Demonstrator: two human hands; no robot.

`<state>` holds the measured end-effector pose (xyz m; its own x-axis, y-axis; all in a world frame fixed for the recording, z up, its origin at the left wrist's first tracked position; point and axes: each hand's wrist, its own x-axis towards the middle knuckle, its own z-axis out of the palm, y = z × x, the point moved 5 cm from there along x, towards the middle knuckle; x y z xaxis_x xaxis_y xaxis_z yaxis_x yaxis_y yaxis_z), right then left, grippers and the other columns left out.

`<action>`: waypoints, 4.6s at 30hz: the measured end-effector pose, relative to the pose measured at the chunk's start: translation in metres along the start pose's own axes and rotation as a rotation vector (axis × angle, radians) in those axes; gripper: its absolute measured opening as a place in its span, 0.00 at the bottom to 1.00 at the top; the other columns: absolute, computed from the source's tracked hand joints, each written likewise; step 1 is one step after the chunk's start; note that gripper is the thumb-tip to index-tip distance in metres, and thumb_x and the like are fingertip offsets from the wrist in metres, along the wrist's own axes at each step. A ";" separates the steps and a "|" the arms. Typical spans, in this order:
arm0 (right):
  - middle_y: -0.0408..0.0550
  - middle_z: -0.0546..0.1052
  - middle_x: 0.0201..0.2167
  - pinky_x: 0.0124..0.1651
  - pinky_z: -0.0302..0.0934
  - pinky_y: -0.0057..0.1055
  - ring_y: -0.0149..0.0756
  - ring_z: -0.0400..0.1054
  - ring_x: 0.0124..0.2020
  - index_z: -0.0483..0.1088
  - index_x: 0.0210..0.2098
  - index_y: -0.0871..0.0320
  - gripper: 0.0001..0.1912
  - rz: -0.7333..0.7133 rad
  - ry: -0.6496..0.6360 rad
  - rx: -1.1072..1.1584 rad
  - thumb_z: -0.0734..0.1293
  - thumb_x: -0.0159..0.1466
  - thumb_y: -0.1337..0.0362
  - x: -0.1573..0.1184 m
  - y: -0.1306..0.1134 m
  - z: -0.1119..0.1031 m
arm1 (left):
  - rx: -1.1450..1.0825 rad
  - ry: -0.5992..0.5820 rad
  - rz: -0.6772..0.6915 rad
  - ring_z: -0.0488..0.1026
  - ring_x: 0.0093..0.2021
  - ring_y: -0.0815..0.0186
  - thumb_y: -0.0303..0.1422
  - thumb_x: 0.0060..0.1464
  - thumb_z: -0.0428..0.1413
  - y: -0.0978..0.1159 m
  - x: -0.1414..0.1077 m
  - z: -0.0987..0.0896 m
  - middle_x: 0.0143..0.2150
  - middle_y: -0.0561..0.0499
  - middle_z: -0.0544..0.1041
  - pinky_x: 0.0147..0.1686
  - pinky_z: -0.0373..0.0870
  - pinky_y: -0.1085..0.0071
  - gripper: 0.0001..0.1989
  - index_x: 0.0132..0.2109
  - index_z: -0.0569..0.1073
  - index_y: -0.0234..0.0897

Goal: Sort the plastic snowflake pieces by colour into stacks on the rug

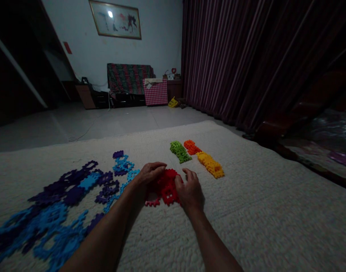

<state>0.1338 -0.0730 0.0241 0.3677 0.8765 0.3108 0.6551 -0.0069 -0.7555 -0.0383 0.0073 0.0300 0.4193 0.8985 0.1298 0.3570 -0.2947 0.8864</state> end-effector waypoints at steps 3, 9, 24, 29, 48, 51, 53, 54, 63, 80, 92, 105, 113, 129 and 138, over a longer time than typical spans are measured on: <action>0.55 0.76 0.49 0.51 0.63 0.40 0.45 0.71 0.48 0.71 0.50 0.57 0.22 0.136 0.036 0.076 0.60 0.62 0.53 0.003 0.010 -0.006 | -0.070 0.083 -0.008 0.78 0.43 0.58 0.44 0.55 0.53 -0.011 0.009 -0.008 0.43 0.42 0.82 0.43 0.73 0.67 0.23 0.49 0.79 0.32; 0.52 0.77 0.49 0.53 0.63 0.40 0.44 0.71 0.49 0.73 0.47 0.54 0.19 0.189 0.063 0.152 0.61 0.60 0.55 0.007 0.026 -0.006 | 0.030 0.303 0.023 0.78 0.43 0.59 0.38 0.55 0.53 -0.022 0.006 -0.026 0.42 0.43 0.83 0.47 0.72 0.65 0.16 0.41 0.81 0.34; 0.52 0.77 0.47 0.53 0.66 0.40 0.41 0.73 0.43 0.74 0.45 0.57 0.19 -0.053 -0.190 0.117 0.62 0.54 0.65 0.031 0.015 -0.002 | 0.210 0.401 -0.036 0.79 0.40 0.61 0.24 0.47 0.55 -0.034 0.030 -0.035 0.39 0.44 0.83 0.46 0.74 0.66 0.15 0.42 0.82 0.35; 0.50 0.75 0.53 0.59 0.63 0.41 0.40 0.70 0.54 0.74 0.48 0.54 0.24 -0.307 -0.453 0.209 0.61 0.52 0.70 0.057 0.007 0.008 | 0.109 0.481 -0.080 0.79 0.36 0.63 0.27 0.49 0.53 -0.048 0.046 -0.028 0.35 0.45 0.83 0.41 0.74 0.69 0.15 0.41 0.82 0.35; 0.50 0.76 0.47 0.57 0.61 0.42 0.42 0.68 0.50 0.72 0.43 0.55 0.14 -0.441 -0.496 0.029 0.66 0.56 0.66 0.054 0.001 0.023 | 0.126 0.468 -0.102 0.79 0.34 0.64 0.25 0.50 0.52 -0.046 0.046 -0.026 0.34 0.48 0.83 0.39 0.72 0.71 0.15 0.40 0.82 0.35; 0.50 0.76 0.45 0.55 0.62 0.40 0.41 0.68 0.48 0.71 0.43 0.56 0.17 -0.427 -0.483 0.038 0.66 0.53 0.68 0.055 -0.001 0.023 | 0.134 0.461 -0.110 0.78 0.32 0.65 0.26 0.50 0.52 -0.047 0.047 -0.026 0.32 0.47 0.83 0.36 0.72 0.72 0.16 0.41 0.82 0.34; 0.51 0.75 0.46 0.55 0.62 0.39 0.41 0.68 0.48 0.71 0.44 0.58 0.19 -0.423 -0.462 0.037 0.65 0.52 0.69 0.055 -0.001 0.023 | 0.139 0.462 -0.106 0.78 0.32 0.65 0.26 0.50 0.51 -0.049 0.047 -0.025 0.33 0.47 0.83 0.36 0.72 0.72 0.16 0.41 0.82 0.34; 0.52 0.75 0.46 0.55 0.62 0.39 0.41 0.68 0.48 0.71 0.45 0.58 0.20 -0.423 -0.448 0.036 0.65 0.51 0.69 0.054 -0.002 0.023 | 0.141 0.465 -0.103 0.78 0.32 0.65 0.26 0.49 0.51 -0.049 0.047 -0.025 0.33 0.47 0.83 0.36 0.72 0.72 0.16 0.41 0.82 0.34; 0.50 0.74 0.45 0.53 0.64 0.37 0.39 0.69 0.46 0.70 0.46 0.58 0.22 -0.336 -0.416 0.082 0.64 0.51 0.71 0.054 -0.007 0.022 | 0.137 0.421 -0.044 0.77 0.32 0.65 0.29 0.50 0.53 -0.045 0.046 -0.022 0.30 0.49 0.82 0.35 0.72 0.73 0.15 0.40 0.82 0.35; 0.52 0.70 0.53 0.60 0.58 0.39 0.41 0.64 0.55 0.69 0.53 0.56 0.29 -0.454 -0.355 -0.137 0.63 0.52 0.72 0.079 0.022 -0.014 | 0.152 0.410 -0.050 0.78 0.31 0.65 0.30 0.51 0.53 -0.042 0.044 -0.021 0.33 0.48 0.83 0.34 0.72 0.73 0.15 0.41 0.82 0.35; 0.59 0.72 0.44 0.51 0.61 0.41 0.50 0.68 0.48 0.70 0.50 0.59 0.23 -0.267 -0.183 -0.488 0.67 0.58 0.55 0.070 0.021 -0.002 | 0.130 0.431 -0.066 0.77 0.30 0.65 0.30 0.49 0.53 -0.047 0.046 -0.022 0.29 0.49 0.82 0.33 0.72 0.72 0.15 0.40 0.82 0.36; 0.50 0.71 0.36 0.45 0.61 0.32 0.38 0.67 0.38 0.72 0.37 0.58 0.11 -0.337 -0.353 -0.347 0.66 0.60 0.57 0.048 -0.004 0.014 | -0.593 0.568 -0.227 0.69 0.21 0.72 0.32 0.38 0.57 -0.054 0.043 -0.039 0.26 0.52 0.77 0.21 0.63 0.76 0.18 0.40 0.77 0.31; 0.52 0.73 0.40 0.50 0.62 0.35 0.41 0.68 0.44 0.72 0.43 0.59 0.14 -0.539 -0.290 -0.214 0.70 0.58 0.62 0.072 -0.050 0.048 | -1.029 0.741 -0.174 0.72 0.23 0.71 0.29 0.38 0.59 -0.053 0.036 -0.053 0.26 0.51 0.76 0.21 0.64 0.78 0.16 0.39 0.73 0.31; 0.55 0.73 0.42 0.51 0.64 0.43 0.46 0.68 0.45 0.70 0.45 0.60 0.15 -0.477 -0.069 -0.271 0.66 0.58 0.64 0.067 0.019 -0.004 | -0.965 0.726 -0.211 0.72 0.24 0.71 0.32 0.34 0.62 -0.053 0.037 -0.050 0.27 0.50 0.77 0.23 0.64 0.76 0.20 0.40 0.75 0.30; 0.57 0.73 0.46 0.54 0.62 0.41 0.45 0.67 0.48 0.69 0.47 0.62 0.20 -0.453 -0.192 -0.268 0.64 0.54 0.69 0.069 0.032 -0.005 | -0.908 0.714 -0.241 0.72 0.23 0.71 0.32 0.28 0.64 -0.050 0.037 -0.049 0.26 0.51 0.77 0.24 0.64 0.76 0.22 0.37 0.76 0.31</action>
<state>0.1835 -0.0157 0.0241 -0.0995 0.8921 0.4408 0.8736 0.2904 -0.3906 -0.0821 0.0710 0.0123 -0.2427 0.9626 -0.1205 -0.4822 -0.0120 0.8760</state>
